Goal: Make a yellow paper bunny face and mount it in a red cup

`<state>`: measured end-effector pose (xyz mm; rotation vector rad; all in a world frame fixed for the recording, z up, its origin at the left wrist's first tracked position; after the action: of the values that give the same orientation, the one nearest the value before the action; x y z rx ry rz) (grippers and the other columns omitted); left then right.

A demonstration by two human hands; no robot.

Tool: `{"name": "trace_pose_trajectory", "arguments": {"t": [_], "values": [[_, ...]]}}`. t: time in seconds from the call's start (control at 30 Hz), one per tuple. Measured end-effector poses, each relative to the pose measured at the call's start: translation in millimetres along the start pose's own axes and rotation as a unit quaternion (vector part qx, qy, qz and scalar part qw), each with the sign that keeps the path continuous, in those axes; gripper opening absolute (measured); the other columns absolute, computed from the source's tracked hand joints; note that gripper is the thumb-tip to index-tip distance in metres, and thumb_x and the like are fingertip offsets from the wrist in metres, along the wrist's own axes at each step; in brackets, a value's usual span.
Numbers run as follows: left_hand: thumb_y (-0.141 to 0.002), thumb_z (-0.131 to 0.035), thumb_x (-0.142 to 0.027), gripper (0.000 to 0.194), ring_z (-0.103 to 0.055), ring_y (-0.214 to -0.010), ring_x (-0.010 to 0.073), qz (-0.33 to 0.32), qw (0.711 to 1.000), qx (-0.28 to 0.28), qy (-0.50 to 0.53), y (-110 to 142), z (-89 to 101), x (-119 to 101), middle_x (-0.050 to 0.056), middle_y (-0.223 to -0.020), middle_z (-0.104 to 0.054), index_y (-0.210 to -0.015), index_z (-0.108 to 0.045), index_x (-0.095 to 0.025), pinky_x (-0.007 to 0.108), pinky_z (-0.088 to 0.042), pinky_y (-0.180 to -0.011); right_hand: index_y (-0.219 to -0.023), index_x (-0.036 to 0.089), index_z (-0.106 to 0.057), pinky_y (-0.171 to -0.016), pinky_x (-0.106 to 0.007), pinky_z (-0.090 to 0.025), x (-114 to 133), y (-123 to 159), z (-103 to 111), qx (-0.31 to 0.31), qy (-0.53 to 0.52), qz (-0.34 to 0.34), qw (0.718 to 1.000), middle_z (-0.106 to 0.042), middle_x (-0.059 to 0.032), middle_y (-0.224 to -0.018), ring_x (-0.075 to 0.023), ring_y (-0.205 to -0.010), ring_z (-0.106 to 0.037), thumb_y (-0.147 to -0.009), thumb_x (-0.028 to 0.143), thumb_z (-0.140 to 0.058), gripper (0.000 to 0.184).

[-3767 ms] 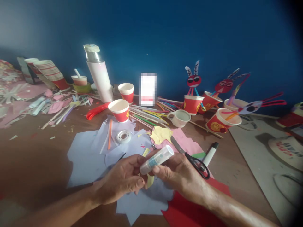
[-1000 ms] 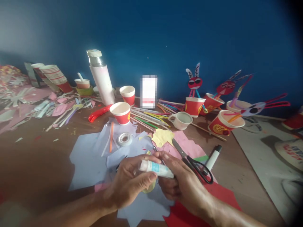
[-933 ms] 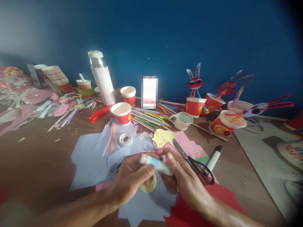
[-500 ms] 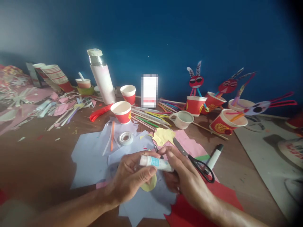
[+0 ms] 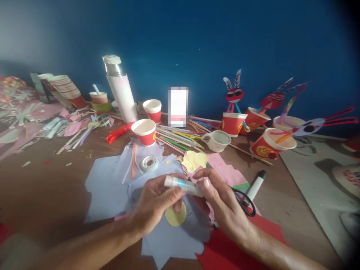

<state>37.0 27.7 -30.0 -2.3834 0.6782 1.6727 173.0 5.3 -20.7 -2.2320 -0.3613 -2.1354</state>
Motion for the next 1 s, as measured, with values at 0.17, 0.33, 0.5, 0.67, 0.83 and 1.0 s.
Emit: {"name": "trace_pose_trajectory", "arguments": {"t": [0.17,0.33,0.5,0.67,0.83,1.0], "values": [[-0.078,-0.07,-0.035,0.021,-0.047,-0.045,0.0061,0.043,0.995,0.004,0.088,-7,-1.8,8,-0.004,-0.055,-0.052,-0.079,-0.069,-0.015,0.02,-0.039,-0.048,-0.094,0.021,-0.052,-0.054,-0.025,-0.039,10,-1,8,-0.009,0.092,0.11,0.99,-0.052,0.0022,-0.065,-0.012,-0.057,-0.047,-0.092,0.041,-0.049,0.021],[-0.077,-0.071,-0.035,0.034,-0.051,-0.05,0.011,-0.032,0.996,0.003,-0.089,1,4.5,-3,0.0,-0.053,-0.058,-0.103,-0.069,-0.014,0.023,-0.04,-0.05,-0.075,0.022,-0.036,-0.035,-0.015,-0.021,-17,-1,-15,0.038,-0.245,-0.163,0.955,-0.032,0.0121,-0.048,-0.0036,-0.036,-0.02,-0.094,0.046,-0.044,0.031],[-0.076,-0.073,-0.03,0.028,-0.052,-0.051,0.0108,-0.062,0.992,-0.008,-0.113,4,3.2,-8,0.0,-0.055,-0.06,-0.099,-0.071,-0.014,0.022,-0.039,-0.047,-0.078,0.022,-0.043,-0.033,-0.015,-0.02,-21,-1,-14,0.015,-0.261,-0.156,0.953,-0.034,0.012,-0.044,-0.0035,-0.034,-0.02,-0.093,0.05,-0.044,0.032],[-0.076,-0.073,-0.033,0.03,-0.058,-0.051,0.0103,0.006,0.998,0.008,0.068,-2,-1.6,5,0.0,-0.06,-0.063,-0.101,-0.07,-0.017,0.021,-0.044,-0.052,-0.099,0.021,-0.05,-0.047,-0.02,-0.038,0,-1,-11,0.036,-0.198,0.01,0.979,-0.05,0.0063,-0.06,-0.0085,-0.049,-0.044,-0.083,0.052,-0.061,0.037],[-0.08,-0.07,-0.028,0.027,-0.056,-0.048,0.0076,0.022,0.989,0.06,0.132,-2,-16.8,5,-0.003,-0.057,-0.06,-0.106,-0.067,-0.022,0.018,-0.045,-0.051,-0.094,0.023,-0.057,-0.054,-0.022,-0.042,7,-2,-4,-0.024,-0.161,0.043,0.986,-0.058,0.0042,-0.071,-0.0093,-0.057,-0.052,-0.076,0.034,-0.074,0.027],[-0.084,-0.062,-0.021,0.034,-0.058,-0.051,0.0093,0.022,0.992,0.114,0.045,7,-18.0,-9,0.0,-0.079,-0.063,-0.117,-0.057,-0.024,0.022,-0.046,-0.051,-0.096,0.028,-0.065,-0.058,-0.022,-0.042,23,-2,20,-0.074,-0.167,0.111,0.977,-0.053,0.006,-0.068,-0.0083,-0.057,-0.045,-0.081,0.034,-0.07,0.017]]}}
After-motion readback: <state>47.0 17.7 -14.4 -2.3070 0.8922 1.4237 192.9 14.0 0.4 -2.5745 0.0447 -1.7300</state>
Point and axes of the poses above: each hand's wrist, its own y-axis away from the middle knuckle, its own z-axis out of the back of the hand, x = y × z, the point moved 6 cm from there along -y, towards the middle knuckle
